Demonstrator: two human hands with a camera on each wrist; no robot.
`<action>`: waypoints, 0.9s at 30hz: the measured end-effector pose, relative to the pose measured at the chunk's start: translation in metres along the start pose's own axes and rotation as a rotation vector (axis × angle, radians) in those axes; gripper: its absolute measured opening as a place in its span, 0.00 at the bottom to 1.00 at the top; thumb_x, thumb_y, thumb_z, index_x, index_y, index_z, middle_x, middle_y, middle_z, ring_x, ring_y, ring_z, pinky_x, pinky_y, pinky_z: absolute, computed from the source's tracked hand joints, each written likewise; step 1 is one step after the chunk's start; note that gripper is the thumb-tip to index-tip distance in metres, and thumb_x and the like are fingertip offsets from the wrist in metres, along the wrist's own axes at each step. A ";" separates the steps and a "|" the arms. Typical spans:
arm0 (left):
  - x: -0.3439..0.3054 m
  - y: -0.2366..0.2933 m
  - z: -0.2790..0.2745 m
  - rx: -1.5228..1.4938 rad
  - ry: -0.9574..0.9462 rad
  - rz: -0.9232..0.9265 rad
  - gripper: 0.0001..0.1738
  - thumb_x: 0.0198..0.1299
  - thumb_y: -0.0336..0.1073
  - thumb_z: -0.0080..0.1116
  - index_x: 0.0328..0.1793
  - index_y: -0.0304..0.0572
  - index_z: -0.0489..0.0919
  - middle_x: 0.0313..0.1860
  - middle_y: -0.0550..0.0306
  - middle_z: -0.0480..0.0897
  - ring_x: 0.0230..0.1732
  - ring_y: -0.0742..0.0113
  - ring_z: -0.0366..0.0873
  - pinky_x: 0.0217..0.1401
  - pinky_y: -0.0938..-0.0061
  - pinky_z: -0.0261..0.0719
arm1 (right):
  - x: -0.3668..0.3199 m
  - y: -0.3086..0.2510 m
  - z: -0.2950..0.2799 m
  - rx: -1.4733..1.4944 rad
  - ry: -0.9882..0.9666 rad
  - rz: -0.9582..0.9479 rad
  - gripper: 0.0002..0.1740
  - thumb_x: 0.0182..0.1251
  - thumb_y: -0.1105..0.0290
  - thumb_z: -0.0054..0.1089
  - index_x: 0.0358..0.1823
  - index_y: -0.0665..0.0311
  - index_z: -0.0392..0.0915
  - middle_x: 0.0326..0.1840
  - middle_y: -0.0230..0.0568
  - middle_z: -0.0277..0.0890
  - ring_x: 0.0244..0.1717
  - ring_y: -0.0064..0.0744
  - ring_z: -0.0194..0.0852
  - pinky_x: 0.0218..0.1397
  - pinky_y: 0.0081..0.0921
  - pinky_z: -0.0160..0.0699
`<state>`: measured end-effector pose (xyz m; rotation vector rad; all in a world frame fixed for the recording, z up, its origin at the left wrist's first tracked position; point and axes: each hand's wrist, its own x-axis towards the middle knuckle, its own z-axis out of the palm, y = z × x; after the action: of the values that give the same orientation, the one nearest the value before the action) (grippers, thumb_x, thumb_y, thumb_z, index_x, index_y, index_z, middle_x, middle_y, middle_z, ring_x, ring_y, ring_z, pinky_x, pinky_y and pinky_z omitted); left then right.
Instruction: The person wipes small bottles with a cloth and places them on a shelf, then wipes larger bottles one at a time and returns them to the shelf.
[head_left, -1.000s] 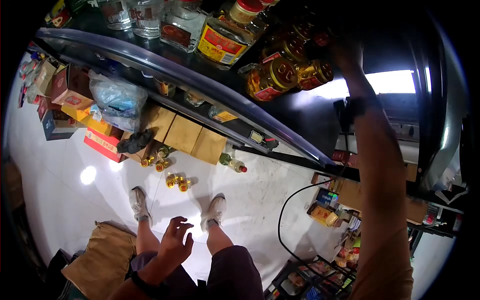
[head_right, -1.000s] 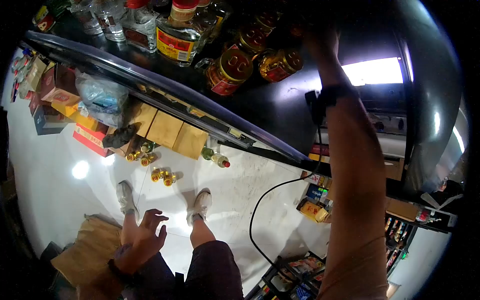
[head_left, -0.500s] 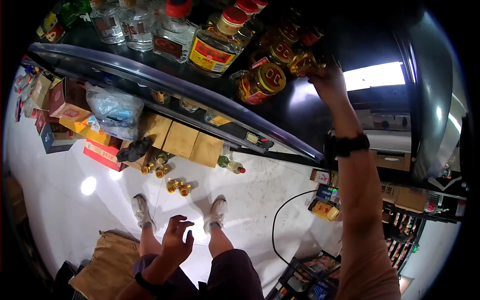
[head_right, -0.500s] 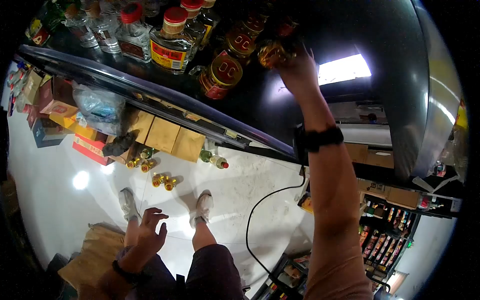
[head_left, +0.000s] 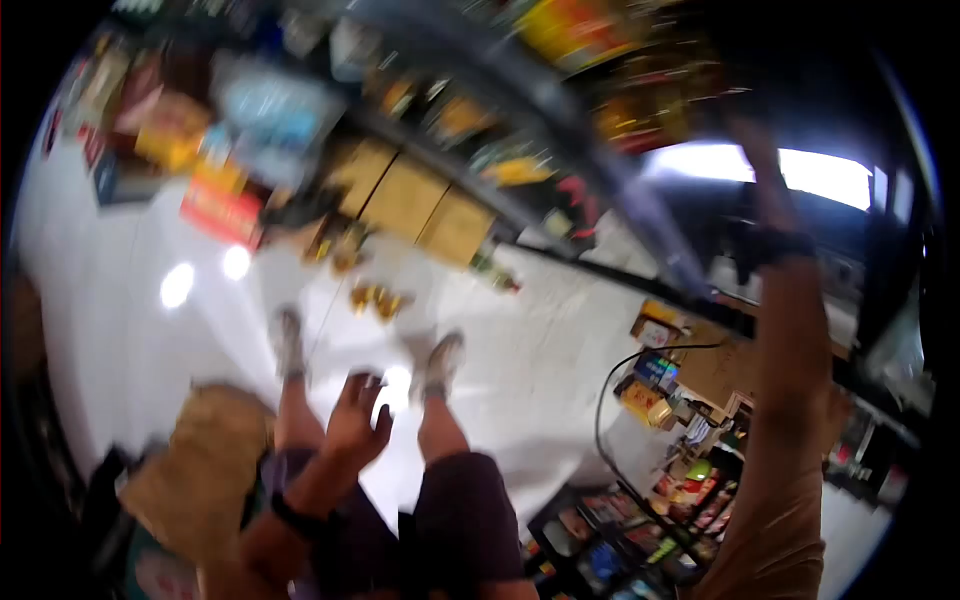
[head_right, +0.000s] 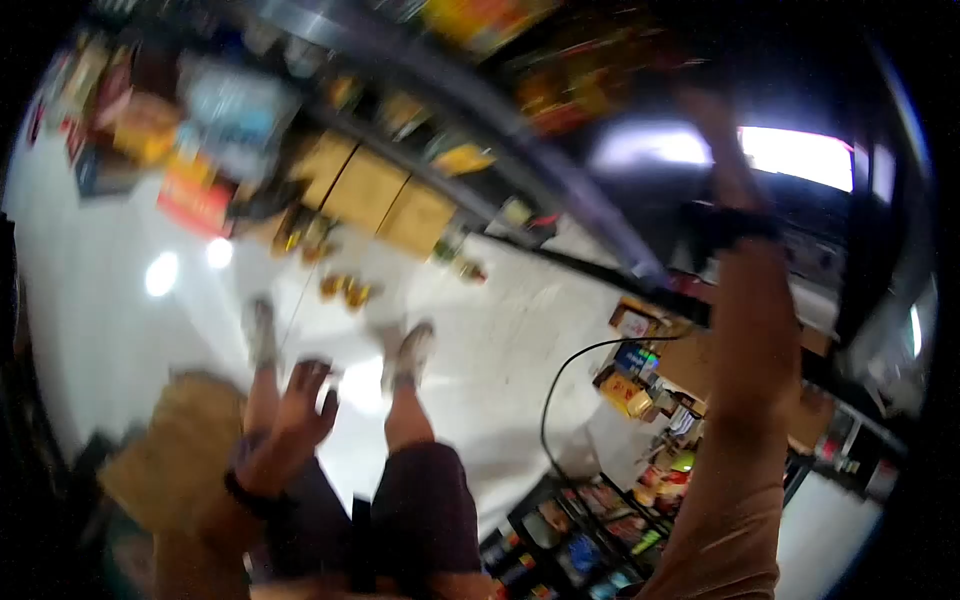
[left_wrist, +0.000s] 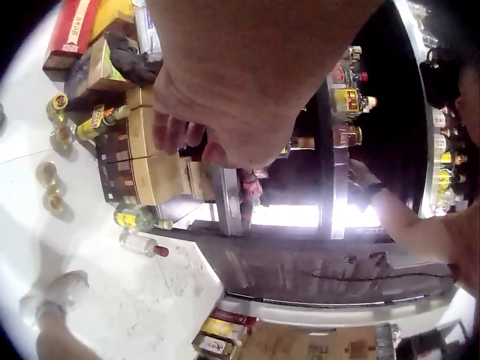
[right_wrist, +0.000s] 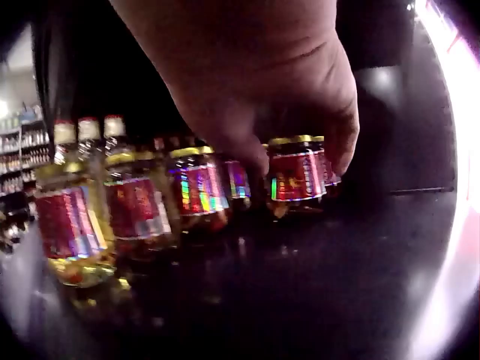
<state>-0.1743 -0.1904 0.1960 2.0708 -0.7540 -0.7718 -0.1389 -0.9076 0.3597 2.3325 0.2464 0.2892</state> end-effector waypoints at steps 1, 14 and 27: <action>-0.004 -0.009 0.006 -0.026 -0.003 -0.038 0.19 0.52 0.27 0.58 0.52 0.35 0.75 0.52 0.37 0.74 0.52 0.38 0.74 0.54 0.57 0.77 | -0.010 -0.001 -0.028 0.180 -0.084 0.140 0.21 0.67 0.64 0.59 0.59 0.63 0.77 0.50 0.44 0.81 0.49 0.31 0.80 0.49 0.29 0.79; 0.050 -0.270 0.055 0.272 -0.017 -0.378 0.24 0.55 0.35 0.63 0.59 0.45 0.71 0.45 0.46 0.80 0.42 0.52 0.80 0.46 0.61 0.79 | -0.018 -0.540 -0.191 1.628 -0.637 0.935 0.17 0.62 0.77 0.63 0.52 0.62 0.73 0.45 0.35 0.73 0.39 0.25 0.71 0.41 0.21 0.74; 0.134 -0.335 0.202 0.497 -0.409 -0.323 0.26 0.64 0.48 0.51 0.64 0.44 0.69 0.57 0.30 0.70 0.49 0.33 0.76 0.51 0.49 0.78 | -0.057 -0.864 -0.058 1.502 -0.779 1.062 0.33 0.62 0.54 0.65 0.64 0.60 0.66 0.44 0.51 0.82 0.45 0.46 0.83 0.48 0.33 0.81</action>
<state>-0.1542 -0.2073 -0.2166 2.5549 -0.9115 -1.3240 -0.2874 -0.2849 -0.2255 3.4904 -1.7528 -0.5558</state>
